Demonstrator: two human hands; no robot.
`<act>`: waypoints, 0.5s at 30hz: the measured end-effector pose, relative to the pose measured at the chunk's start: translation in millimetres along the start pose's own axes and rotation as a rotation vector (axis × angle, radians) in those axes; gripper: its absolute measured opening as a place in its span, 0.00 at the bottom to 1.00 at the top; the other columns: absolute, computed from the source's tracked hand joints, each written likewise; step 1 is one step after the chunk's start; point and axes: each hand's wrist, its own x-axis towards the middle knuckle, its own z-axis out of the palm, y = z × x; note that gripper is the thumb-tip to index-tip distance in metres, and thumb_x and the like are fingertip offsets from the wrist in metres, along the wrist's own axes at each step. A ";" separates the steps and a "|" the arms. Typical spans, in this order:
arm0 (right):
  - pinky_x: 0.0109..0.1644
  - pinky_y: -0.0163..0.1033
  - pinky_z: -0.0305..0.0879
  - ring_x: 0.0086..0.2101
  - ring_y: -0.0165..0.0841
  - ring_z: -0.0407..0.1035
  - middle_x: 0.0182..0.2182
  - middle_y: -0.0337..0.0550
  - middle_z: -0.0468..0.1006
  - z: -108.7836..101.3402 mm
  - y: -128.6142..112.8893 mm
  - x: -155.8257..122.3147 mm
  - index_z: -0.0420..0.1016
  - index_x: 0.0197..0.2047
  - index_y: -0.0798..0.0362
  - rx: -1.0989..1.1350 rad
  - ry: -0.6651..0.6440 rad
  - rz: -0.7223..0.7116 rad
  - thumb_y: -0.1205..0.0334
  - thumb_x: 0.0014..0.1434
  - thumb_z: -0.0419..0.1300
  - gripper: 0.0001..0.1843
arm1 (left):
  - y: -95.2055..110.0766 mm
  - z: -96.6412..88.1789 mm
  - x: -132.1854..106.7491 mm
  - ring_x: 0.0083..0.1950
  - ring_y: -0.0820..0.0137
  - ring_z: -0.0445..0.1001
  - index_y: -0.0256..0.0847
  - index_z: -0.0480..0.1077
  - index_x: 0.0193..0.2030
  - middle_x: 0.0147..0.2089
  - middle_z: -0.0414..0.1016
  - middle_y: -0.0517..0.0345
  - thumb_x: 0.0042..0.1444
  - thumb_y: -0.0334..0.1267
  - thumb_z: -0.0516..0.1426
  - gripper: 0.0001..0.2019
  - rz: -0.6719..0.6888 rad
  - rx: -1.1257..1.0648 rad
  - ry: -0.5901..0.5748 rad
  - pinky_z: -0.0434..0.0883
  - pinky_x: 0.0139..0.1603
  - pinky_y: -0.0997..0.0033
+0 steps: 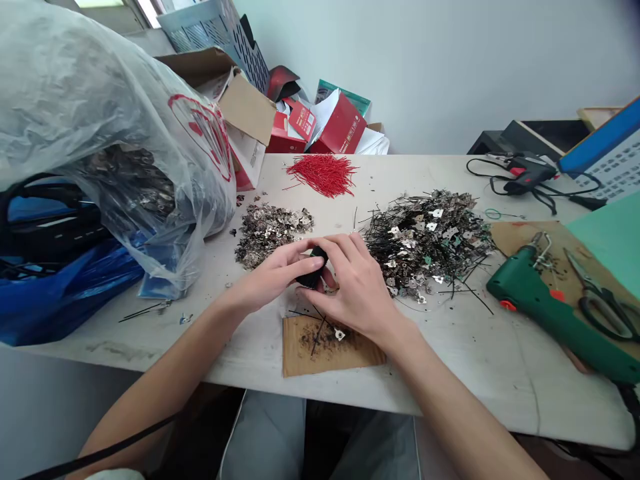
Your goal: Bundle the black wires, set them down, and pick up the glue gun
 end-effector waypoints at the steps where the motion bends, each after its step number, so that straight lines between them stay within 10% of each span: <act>1: 0.64 0.56 0.62 0.57 0.49 0.62 0.58 0.57 0.73 -0.5 0.4 0.0 0.67 0.66 0.61 0.004 -0.004 -0.011 0.54 0.59 0.70 0.37 | -0.2 0.7 0.1 0.37 0.71 0.76 0.36 0.71 0.54 0.37 0.76 0.55 0.65 0.42 0.62 0.15 -0.011 -0.040 0.007 0.75 0.40 0.73; 5: 0.60 0.50 0.67 0.57 0.43 0.66 0.62 0.52 0.71 -9.4 -0.9 2.2 0.64 0.69 0.54 0.124 0.061 0.032 0.47 0.58 0.72 0.42 | -2.6 2.8 0.0 0.31 0.74 0.70 0.37 0.69 0.51 0.33 0.69 0.60 0.63 0.41 0.58 0.13 -0.056 -0.076 0.094 0.68 0.32 0.74; 10: 0.36 0.41 0.67 0.31 0.31 0.69 0.37 0.40 0.80 -17.2 -8.2 2.7 0.77 0.45 0.49 0.241 0.185 0.141 0.59 0.70 0.62 0.04 | 4.7 9.5 -5.3 0.27 0.76 0.59 0.38 0.70 0.37 0.26 0.62 0.64 0.67 0.50 0.55 0.16 0.079 0.343 0.116 0.58 0.28 0.73; 15: 0.31 0.40 0.59 0.26 0.28 0.62 0.25 0.37 0.72 -12.5 -8.5 -0.3 0.73 0.32 0.51 0.224 0.267 0.123 0.65 0.68 0.62 0.11 | 16.3 -4.9 -18.3 0.27 0.77 0.60 0.39 0.69 0.34 0.25 0.65 0.66 0.71 0.52 0.53 0.20 0.152 0.797 0.110 0.57 0.33 0.72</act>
